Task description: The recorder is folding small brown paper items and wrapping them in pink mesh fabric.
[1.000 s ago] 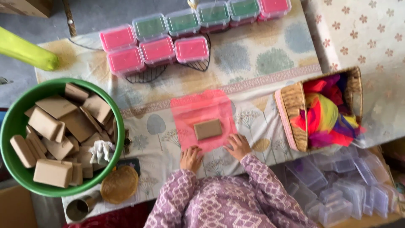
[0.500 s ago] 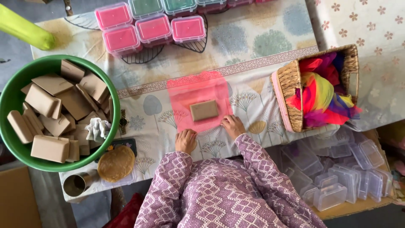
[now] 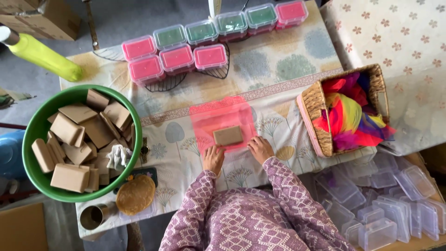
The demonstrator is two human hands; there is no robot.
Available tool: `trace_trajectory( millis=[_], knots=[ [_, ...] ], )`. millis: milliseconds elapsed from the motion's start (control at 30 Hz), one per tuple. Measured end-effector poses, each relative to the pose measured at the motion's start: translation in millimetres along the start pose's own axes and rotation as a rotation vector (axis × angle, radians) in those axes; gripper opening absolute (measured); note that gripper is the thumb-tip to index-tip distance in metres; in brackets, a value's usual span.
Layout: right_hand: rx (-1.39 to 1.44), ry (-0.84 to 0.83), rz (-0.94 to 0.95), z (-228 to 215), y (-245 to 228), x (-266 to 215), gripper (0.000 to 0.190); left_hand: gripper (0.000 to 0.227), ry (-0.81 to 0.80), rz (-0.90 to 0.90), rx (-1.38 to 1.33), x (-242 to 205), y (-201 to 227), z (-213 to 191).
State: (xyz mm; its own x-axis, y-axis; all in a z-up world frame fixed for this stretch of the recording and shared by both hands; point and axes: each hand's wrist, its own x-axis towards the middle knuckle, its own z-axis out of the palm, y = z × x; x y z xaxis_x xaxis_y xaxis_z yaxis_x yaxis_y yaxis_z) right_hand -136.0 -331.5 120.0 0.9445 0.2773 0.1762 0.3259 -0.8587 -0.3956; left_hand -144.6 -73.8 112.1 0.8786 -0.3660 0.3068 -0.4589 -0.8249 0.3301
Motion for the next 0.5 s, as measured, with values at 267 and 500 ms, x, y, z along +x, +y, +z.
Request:
trace_trajectory(
  millis=[267, 500],
  knots=[
    [0.038, -0.133, 0.065, -3.8, -11.5, 27.7, 0.043, 0.017, 0.062, -0.172, -0.179, 23.4, -8.3, -11.1],
    [-0.049, -0.191, -0.05, 23.8, -6.9, 38.3, 0.066, 0.014, 0.042, -0.293, -0.152, 25.5, -22.6, 3.3]
  ],
)
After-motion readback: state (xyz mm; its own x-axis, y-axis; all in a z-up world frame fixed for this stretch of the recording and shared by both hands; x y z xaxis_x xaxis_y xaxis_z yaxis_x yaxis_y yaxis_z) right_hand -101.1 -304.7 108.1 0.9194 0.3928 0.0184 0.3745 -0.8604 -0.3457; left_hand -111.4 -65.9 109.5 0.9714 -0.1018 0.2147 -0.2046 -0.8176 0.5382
